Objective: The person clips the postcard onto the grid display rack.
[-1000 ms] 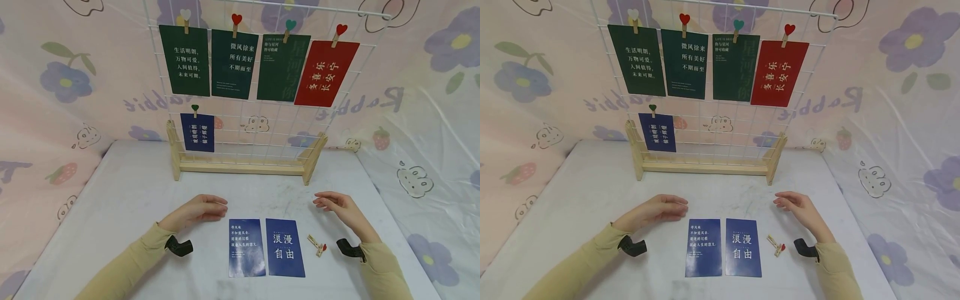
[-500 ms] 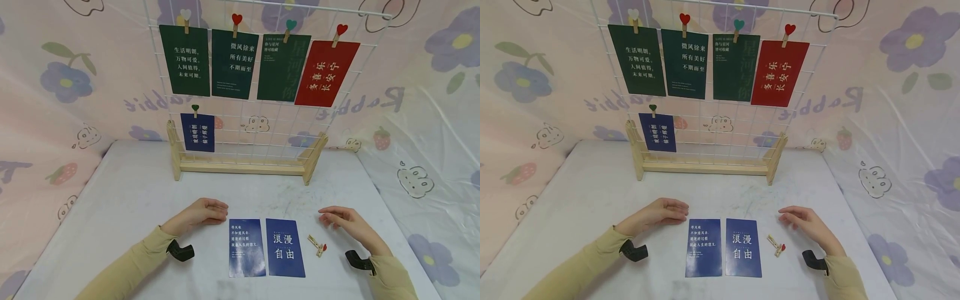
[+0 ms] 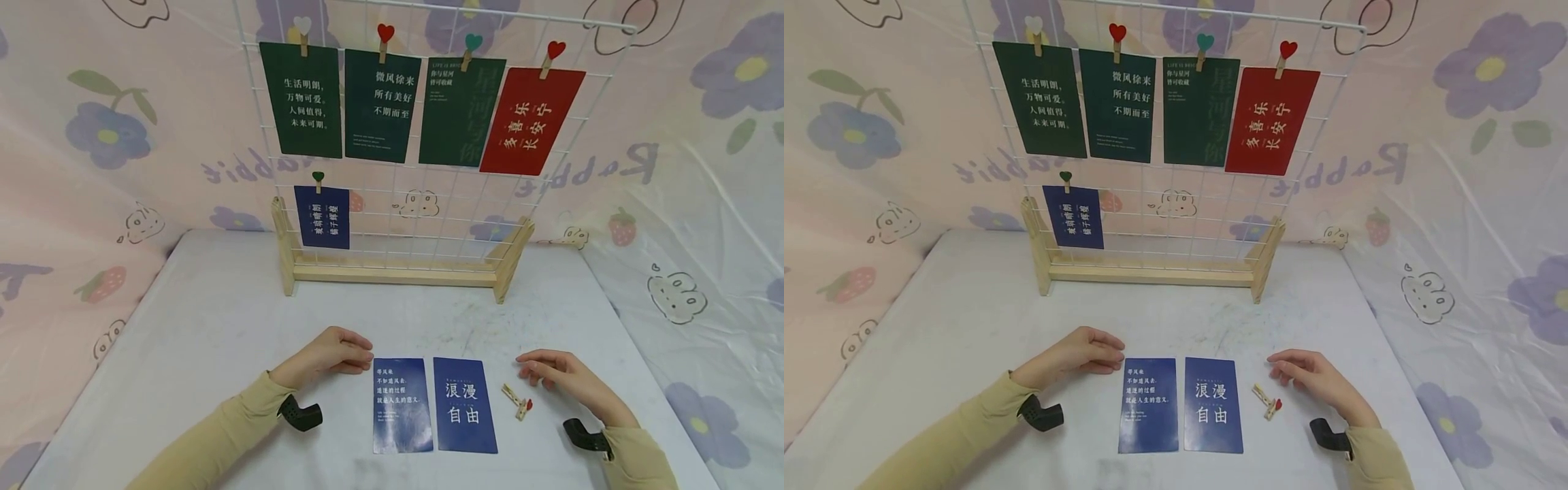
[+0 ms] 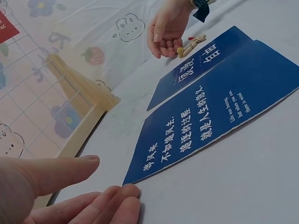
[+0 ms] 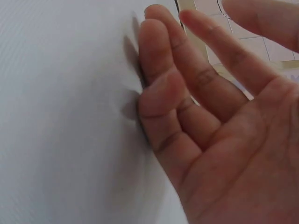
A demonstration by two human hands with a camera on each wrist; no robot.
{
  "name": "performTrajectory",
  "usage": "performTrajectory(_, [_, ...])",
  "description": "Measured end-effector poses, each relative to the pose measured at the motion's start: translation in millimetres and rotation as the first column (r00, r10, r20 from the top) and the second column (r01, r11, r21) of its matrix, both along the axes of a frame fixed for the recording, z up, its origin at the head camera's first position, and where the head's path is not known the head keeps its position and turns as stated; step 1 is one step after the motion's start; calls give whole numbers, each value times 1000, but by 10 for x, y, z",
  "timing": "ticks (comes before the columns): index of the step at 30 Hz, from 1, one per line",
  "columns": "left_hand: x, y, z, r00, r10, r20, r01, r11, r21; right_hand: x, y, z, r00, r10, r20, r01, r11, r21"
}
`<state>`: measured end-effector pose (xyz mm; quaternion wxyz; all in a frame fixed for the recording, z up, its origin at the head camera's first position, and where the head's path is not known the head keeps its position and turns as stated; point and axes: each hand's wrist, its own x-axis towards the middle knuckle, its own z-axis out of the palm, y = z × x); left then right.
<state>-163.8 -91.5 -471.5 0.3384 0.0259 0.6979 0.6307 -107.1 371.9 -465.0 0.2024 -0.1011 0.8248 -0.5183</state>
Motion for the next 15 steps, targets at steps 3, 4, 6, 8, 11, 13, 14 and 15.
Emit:
performTrajectory(3, [3, 6, -9, 1000, 1, -5, -1, 1000, -6, -1, -3, 0, 1000, -1, 7, 1, 1000, 10])
performTrajectory(4, [4, 10, -17, 1000, 2, -6, -2, 1000, -7, -1, -4, 3, 1000, -4, 9, 4, 1000, 13])
performTrajectory(6, [7, 18, -33, 1000, 5, -12, -5, 1000, -10, -2, -10, 10, 1000, -8, 15, 8, 1000, 20])
performTrajectory(8, [11, 26, -48, 1000, 8, -25, -9, 1000, -20, -1, -17, 19, 1000, -12, 18, 12, 1000, 25])
performTrajectory(11, [14, 40, -67, 999, 10, -49, -12, 999, -37, 6, -26, 31, 1000, -14, 25, 14, 1000, 25])
performTrajectory(13, [18, 50, -68, 998, 3, -69, -7, 999, -47, 13, -30, 35, 1000, -13, 27, 13, 1000, 21])
performTrajectory(14, [19, 55, -68, 997, -1, -80, -3, 999, -49, 17, -30, 35, 1000, -12, 27, 12, 1000, 20])
performTrajectory(15, [20, 62, -67, 996, -3, -87, -1, 999, -49, 21, -30, 33, 1000, -12, 26, 11, 1000, 18])
